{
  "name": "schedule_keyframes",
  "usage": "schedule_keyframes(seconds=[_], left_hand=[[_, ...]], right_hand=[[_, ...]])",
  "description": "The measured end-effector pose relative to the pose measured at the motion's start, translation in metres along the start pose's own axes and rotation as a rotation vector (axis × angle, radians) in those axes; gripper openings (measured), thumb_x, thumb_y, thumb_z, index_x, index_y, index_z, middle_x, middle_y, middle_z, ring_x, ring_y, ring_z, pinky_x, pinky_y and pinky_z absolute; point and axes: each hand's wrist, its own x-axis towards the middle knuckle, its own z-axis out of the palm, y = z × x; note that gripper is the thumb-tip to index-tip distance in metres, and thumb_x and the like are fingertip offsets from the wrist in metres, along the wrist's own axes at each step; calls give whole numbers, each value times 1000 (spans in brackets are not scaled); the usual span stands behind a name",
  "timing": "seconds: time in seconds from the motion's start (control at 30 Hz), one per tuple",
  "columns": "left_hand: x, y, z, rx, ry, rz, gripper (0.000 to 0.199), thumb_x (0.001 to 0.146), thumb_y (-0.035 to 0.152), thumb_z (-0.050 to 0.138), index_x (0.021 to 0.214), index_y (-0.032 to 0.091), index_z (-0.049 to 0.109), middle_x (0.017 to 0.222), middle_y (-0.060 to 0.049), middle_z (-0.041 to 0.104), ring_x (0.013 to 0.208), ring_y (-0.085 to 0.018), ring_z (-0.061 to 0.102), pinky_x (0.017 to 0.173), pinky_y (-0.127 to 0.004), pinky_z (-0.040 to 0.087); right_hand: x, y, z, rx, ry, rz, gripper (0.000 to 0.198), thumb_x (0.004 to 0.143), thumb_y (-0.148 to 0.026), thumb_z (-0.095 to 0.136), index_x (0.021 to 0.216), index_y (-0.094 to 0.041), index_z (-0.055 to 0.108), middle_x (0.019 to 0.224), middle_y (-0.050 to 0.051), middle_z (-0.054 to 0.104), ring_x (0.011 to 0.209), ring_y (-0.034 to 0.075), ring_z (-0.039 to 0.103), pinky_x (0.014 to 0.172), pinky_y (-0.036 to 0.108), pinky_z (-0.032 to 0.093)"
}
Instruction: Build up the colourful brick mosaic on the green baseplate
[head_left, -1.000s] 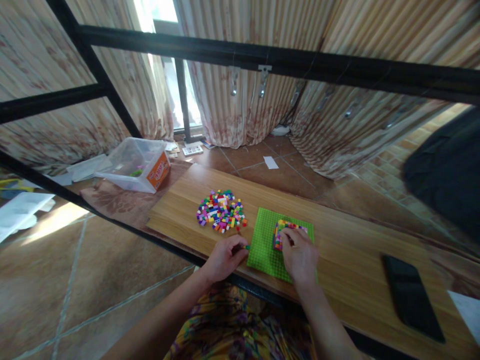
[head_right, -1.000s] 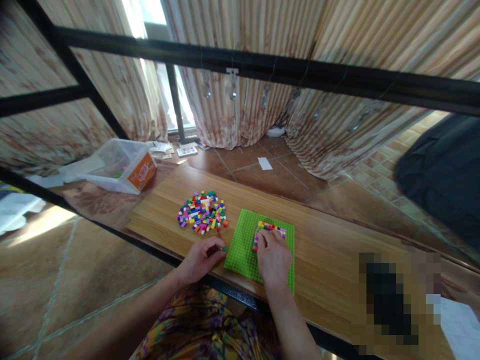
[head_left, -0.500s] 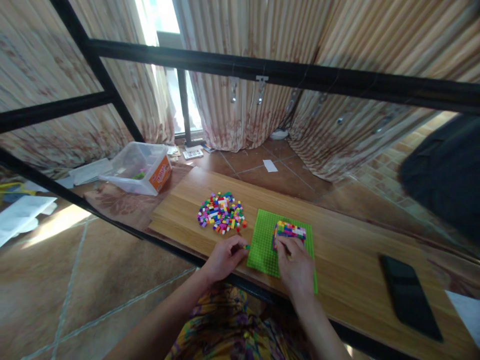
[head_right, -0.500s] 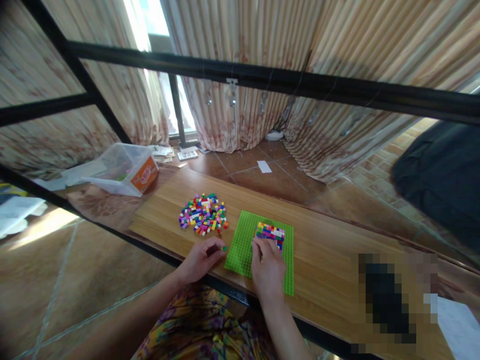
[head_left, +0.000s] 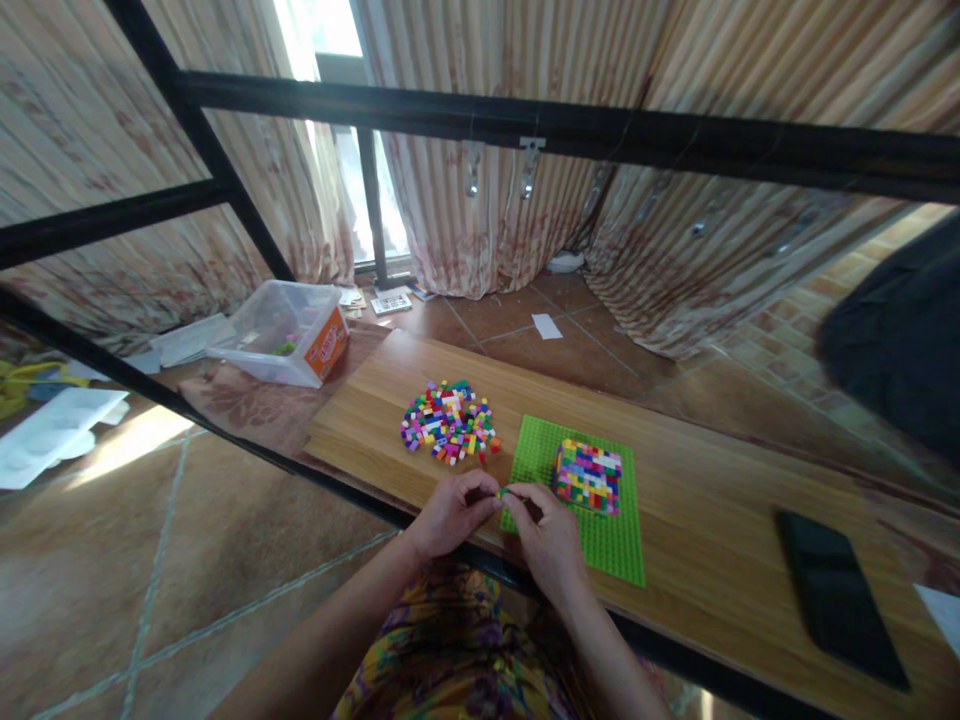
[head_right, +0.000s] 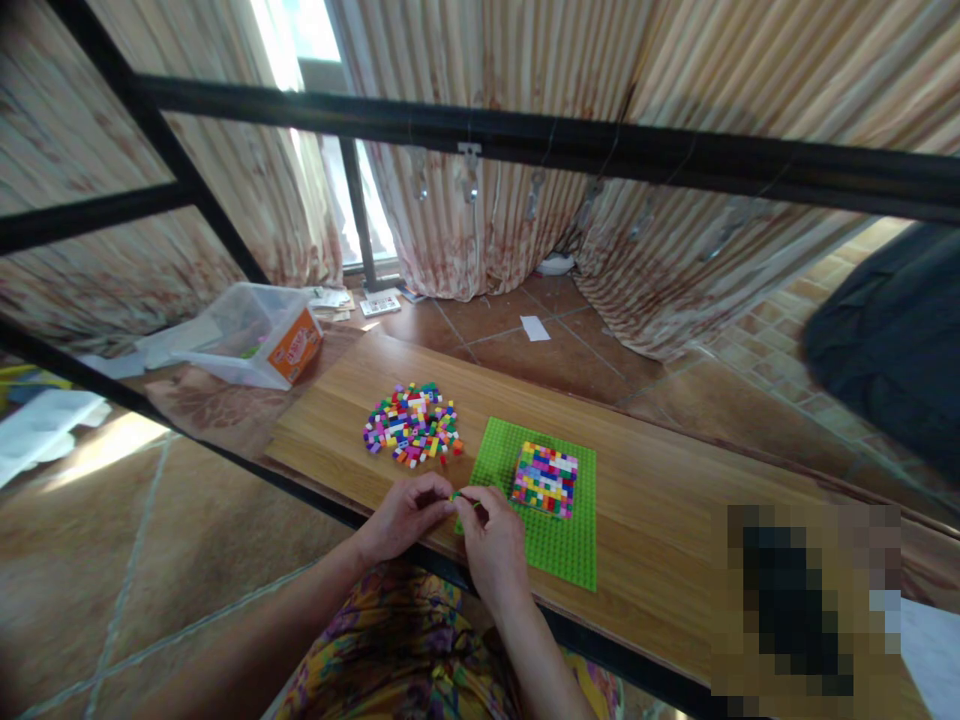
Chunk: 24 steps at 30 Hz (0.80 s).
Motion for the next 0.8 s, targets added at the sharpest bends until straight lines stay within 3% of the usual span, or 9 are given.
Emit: schedule_keyframes(seconds=[0.33, 0.47, 0.63, 0.8], left_hand=[[-2, 3, -2, -26, -38, -6, 17, 83, 31, 62, 79, 15, 66, 71, -1, 62, 68, -13, 54, 65, -23, 43], [-2, 1, -3, -41, -43, -5, 19, 84, 33, 61, 81, 15, 65, 72, -1, 61, 69, -13, 54, 65, -23, 43], [-2, 1, -3, 13, -43, 23, 17, 86, 31, 58, 82, 15, 64, 76, -2, 62, 72, -13, 55, 68, -23, 44], [-1, 6, -2, 53, -32, 36, 13, 86, 26, 58, 80, 15, 63, 75, -2, 62, 72, -13, 56, 69, -23, 43]], right_hand=[[-1, -1, 2, 182, -52, 118, 25, 82, -37, 55, 76, -19, 71, 75, 3, 70, 71, 18, 62, 66, 29, 48], [-2, -4, -8, 191, -25, 100, 26, 82, -40, 57, 78, -20, 73, 73, 4, 69, 67, 18, 61, 62, 28, 48], [8, 8, -45, -22, 177, 6, 26, 83, -42, 57, 87, -22, 73, 90, 7, 72, 84, 21, 65, 77, 34, 50], [21, 28, -72, -310, 268, -82, 31, 87, -41, 51, 90, -19, 72, 97, 10, 71, 89, 22, 65, 82, 37, 49]])
